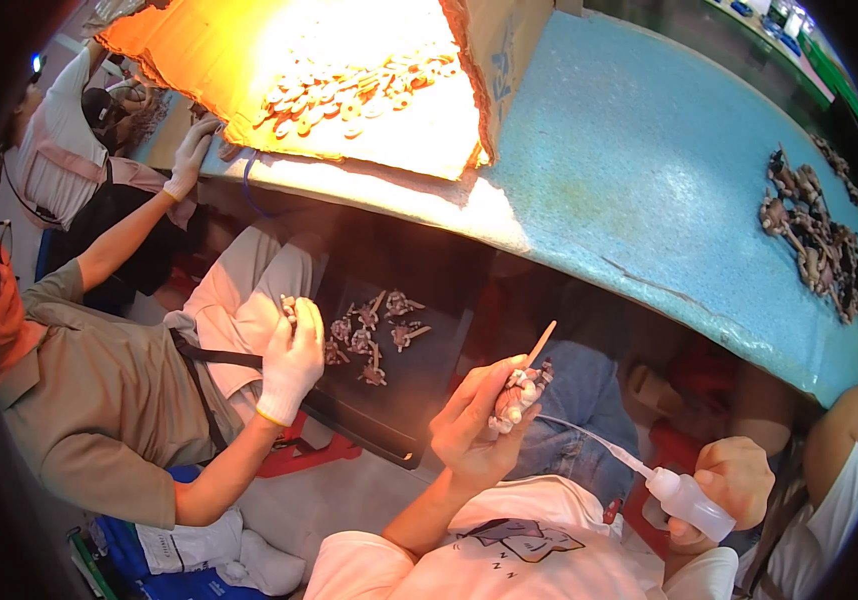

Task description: The person applies glue to figurine parts using a dispenser bottle and attaches small components to assemble the figurines by hand.

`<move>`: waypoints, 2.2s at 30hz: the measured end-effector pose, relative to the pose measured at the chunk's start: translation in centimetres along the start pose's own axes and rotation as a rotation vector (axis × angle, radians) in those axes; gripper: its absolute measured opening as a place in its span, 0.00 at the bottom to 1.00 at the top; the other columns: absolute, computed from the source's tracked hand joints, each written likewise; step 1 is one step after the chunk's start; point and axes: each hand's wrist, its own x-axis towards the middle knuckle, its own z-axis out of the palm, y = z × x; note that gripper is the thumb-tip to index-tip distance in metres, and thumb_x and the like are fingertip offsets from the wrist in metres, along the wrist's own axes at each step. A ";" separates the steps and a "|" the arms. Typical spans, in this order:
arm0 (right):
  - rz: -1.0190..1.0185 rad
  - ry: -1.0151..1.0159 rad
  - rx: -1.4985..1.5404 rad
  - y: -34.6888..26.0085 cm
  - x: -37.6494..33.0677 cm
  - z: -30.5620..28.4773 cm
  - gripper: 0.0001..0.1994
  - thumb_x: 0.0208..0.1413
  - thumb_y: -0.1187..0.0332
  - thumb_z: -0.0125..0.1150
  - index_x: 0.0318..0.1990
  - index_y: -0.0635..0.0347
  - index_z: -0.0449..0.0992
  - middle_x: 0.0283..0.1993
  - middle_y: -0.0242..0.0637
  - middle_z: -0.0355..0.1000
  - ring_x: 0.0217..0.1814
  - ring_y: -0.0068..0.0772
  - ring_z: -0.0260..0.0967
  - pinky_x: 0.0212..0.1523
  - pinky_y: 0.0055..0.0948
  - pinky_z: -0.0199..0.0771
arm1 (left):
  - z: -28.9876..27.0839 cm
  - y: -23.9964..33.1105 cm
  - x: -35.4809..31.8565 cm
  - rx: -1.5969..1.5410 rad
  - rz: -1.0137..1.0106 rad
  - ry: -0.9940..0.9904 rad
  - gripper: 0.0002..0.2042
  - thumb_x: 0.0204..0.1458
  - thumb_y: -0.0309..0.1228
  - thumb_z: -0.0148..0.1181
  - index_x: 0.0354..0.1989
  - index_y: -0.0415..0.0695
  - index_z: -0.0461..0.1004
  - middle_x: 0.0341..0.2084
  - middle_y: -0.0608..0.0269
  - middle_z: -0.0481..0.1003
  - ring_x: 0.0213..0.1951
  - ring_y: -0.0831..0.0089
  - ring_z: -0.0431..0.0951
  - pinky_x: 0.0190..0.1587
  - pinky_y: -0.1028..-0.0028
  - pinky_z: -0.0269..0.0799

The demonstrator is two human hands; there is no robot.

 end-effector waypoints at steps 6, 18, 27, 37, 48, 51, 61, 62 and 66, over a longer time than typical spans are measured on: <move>-0.003 0.017 -0.005 0.0 0.2 0.3 0.20 0.35 0.64 0.72 0.33 0.67 0.70 0.12 0.31 0.60 0.08 0.24 0.54 0.09 0.19 0.55 | 0.1 -0.3 -0.1 -0.058 0.034 -0.010 0.23 0.36 0.16 0.64 0.46 0.35 0.70 0.40 0.46 0.72 0.37 0.61 0.77 0.40 0.70 0.73; 0.020 -0.081 -0.022 -0.4 0.4 -0.1 0.19 0.36 0.63 0.72 0.33 0.63 0.70 0.12 0.29 0.59 0.08 0.23 0.53 0.10 0.18 0.51 | 0.1 -0.2 0.0 -0.033 0.056 0.014 0.17 0.39 0.18 0.64 0.41 0.34 0.72 0.39 0.46 0.73 0.37 0.64 0.76 0.39 0.73 0.73; 0.024 -0.101 -0.047 -0.9 0.8 -0.2 0.20 0.34 0.63 0.73 0.33 0.62 0.71 0.13 0.29 0.60 0.09 0.23 0.55 0.10 0.17 0.53 | 0.1 -0.1 0.2 -0.024 0.065 0.025 0.15 0.42 0.19 0.62 0.40 0.34 0.72 0.38 0.45 0.73 0.37 0.64 0.76 0.39 0.73 0.73; 0.079 -0.134 -0.072 -1.3 0.6 -0.4 0.20 0.33 0.63 0.73 0.34 0.59 0.71 0.13 0.29 0.60 0.09 0.24 0.56 0.11 0.18 0.55 | -0.1 -0.3 0.1 -0.013 0.080 -0.005 0.20 0.38 0.18 0.65 0.43 0.35 0.70 0.40 0.44 0.72 0.38 0.61 0.77 0.40 0.71 0.74; 0.068 -0.071 -0.076 -1.1 0.5 -0.1 0.21 0.33 0.61 0.73 0.33 0.59 0.71 0.13 0.28 0.59 0.09 0.24 0.55 0.10 0.19 0.53 | 0.3 -0.1 -0.1 0.000 0.100 0.034 0.19 0.40 0.17 0.64 0.43 0.28 0.70 0.38 0.45 0.71 0.37 0.61 0.76 0.38 0.72 0.74; 0.073 -0.049 -0.087 -0.9 0.3 0.2 0.20 0.34 0.61 0.73 0.33 0.59 0.71 0.13 0.28 0.59 0.09 0.24 0.55 0.10 0.18 0.53 | 0.2 0.2 0.0 0.020 0.100 0.027 0.20 0.38 0.16 0.64 0.43 0.28 0.70 0.38 0.45 0.71 0.38 0.60 0.76 0.39 0.71 0.74; -0.062 -0.053 -0.063 -0.1 0.4 0.3 0.19 0.40 0.60 0.67 0.32 0.67 0.69 0.11 0.29 0.57 0.07 0.23 0.52 0.09 0.19 0.57 | 0.1 0.4 -0.2 0.061 0.101 0.021 0.21 0.36 0.16 0.65 0.43 0.29 0.71 0.37 0.46 0.72 0.38 0.60 0.76 0.39 0.71 0.74; -0.071 -0.060 -0.049 0.0 0.3 0.4 0.19 0.40 0.60 0.67 0.32 0.67 0.69 0.11 0.29 0.57 0.07 0.23 0.52 0.09 0.20 0.57 | 0.1 0.4 -0.4 0.054 0.073 0.030 0.21 0.36 0.16 0.65 0.43 0.29 0.71 0.37 0.45 0.72 0.38 0.61 0.76 0.39 0.72 0.74; 0.029 -0.066 -0.069 -0.5 0.1 0.0 0.20 0.36 0.62 0.72 0.34 0.63 0.70 0.12 0.29 0.59 0.09 0.23 0.54 0.10 0.17 0.53 | 0.0 0.5 -0.3 0.076 0.046 0.031 0.21 0.35 0.16 0.65 0.43 0.29 0.71 0.37 0.45 0.72 0.37 0.62 0.76 0.39 0.72 0.74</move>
